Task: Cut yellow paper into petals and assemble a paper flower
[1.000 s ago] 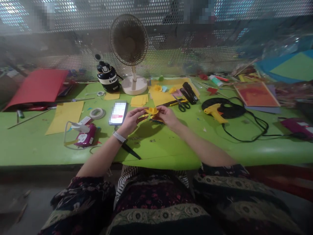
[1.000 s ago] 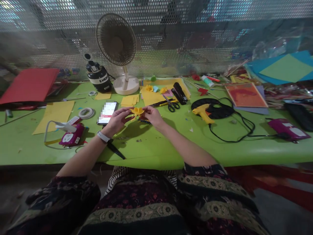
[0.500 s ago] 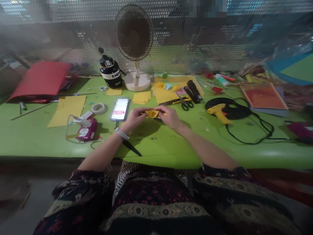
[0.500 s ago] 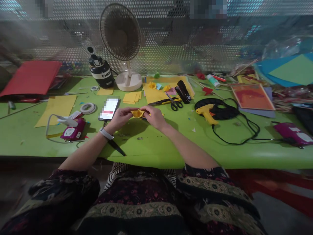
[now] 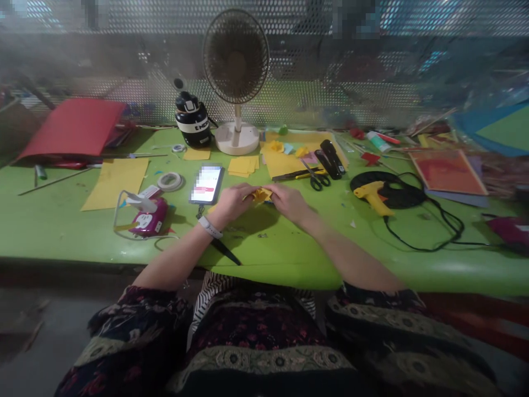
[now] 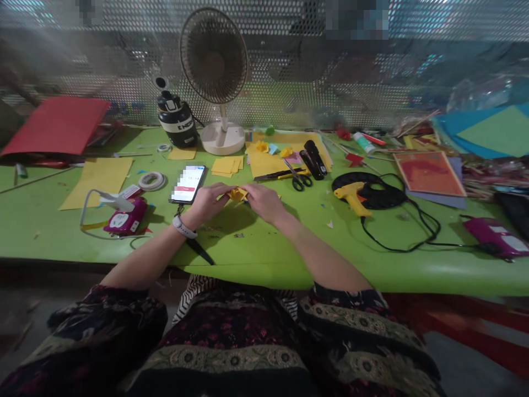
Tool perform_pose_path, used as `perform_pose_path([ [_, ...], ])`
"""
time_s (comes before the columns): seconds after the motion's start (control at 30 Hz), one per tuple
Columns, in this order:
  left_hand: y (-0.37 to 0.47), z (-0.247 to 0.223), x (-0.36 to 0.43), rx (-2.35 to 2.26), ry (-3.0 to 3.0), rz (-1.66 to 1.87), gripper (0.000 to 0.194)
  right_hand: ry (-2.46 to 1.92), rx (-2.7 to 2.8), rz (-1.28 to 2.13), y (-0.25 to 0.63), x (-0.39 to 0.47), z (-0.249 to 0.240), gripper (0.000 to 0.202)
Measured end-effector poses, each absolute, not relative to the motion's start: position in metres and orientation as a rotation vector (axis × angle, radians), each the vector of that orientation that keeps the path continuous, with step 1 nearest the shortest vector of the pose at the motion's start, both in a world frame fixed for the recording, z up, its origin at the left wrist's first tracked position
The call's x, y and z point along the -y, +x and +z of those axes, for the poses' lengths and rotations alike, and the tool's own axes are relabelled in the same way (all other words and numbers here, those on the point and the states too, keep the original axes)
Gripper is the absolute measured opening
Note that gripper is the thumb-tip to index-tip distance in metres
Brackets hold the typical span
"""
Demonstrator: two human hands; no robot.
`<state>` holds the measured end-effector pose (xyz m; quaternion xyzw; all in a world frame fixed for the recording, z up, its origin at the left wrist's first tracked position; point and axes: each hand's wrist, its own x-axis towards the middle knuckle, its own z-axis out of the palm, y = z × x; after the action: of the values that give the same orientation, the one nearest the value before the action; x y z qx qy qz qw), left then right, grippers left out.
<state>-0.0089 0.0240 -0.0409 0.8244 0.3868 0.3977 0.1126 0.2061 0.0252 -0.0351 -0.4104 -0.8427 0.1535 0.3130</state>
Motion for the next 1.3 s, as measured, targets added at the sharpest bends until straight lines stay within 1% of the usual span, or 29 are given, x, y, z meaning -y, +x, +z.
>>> perform_pose_path([
  [0.1, -0.010, -0.039, -0.024, -1.119, 2.403, 1.180, 0.026, -1.089, 2.219, 0.411, 0.206, -0.026, -0.035, 0.031],
  [0.3, -0.012, -0.038, -0.026, -1.049, 2.442, 1.149, 0.027, -1.093, 2.202, 0.580, 0.207, -0.028, -0.032, 0.027],
  [0.53, -0.012, -0.040, -0.026, -1.036, 2.417, 1.222, 0.028, -1.129, 2.204, 0.540, 0.205, -0.027, -0.029, 0.024],
  [0.67, -0.013, -0.035, -0.024, -1.034, 2.476, 1.175, 0.029, -1.068, 2.219, 0.632, 0.205, -0.029, -0.027, 0.025],
  [0.8, -0.014, -0.035, -0.024, -0.983, 2.500, 1.213, 0.029, -1.081, 2.239, 0.665, 0.205, -0.029, -0.027, 0.024],
  [0.9, -0.013, -0.039, -0.026, -0.978, 2.441, 1.250, 0.029, -1.114, 2.247, 0.564, 0.203, -0.027, -0.031, 0.025],
  [1.0, -0.014, -0.042, -0.028, -1.006, 2.425, 1.267, 0.029, -1.110, 2.270, 0.335, 0.200, -0.024, -0.034, 0.029],
  [1.07, -0.014, -0.041, -0.027, -1.048, 2.473, 1.269, 0.029, -1.104, 2.288, 0.212, 0.198, -0.022, -0.034, 0.031],
  [1.3, -0.009, -0.032, -0.020, -1.210, 2.738, 1.158, 0.026, -1.140, 2.324, -0.014, 0.195, -0.017, -0.030, 0.033],
])
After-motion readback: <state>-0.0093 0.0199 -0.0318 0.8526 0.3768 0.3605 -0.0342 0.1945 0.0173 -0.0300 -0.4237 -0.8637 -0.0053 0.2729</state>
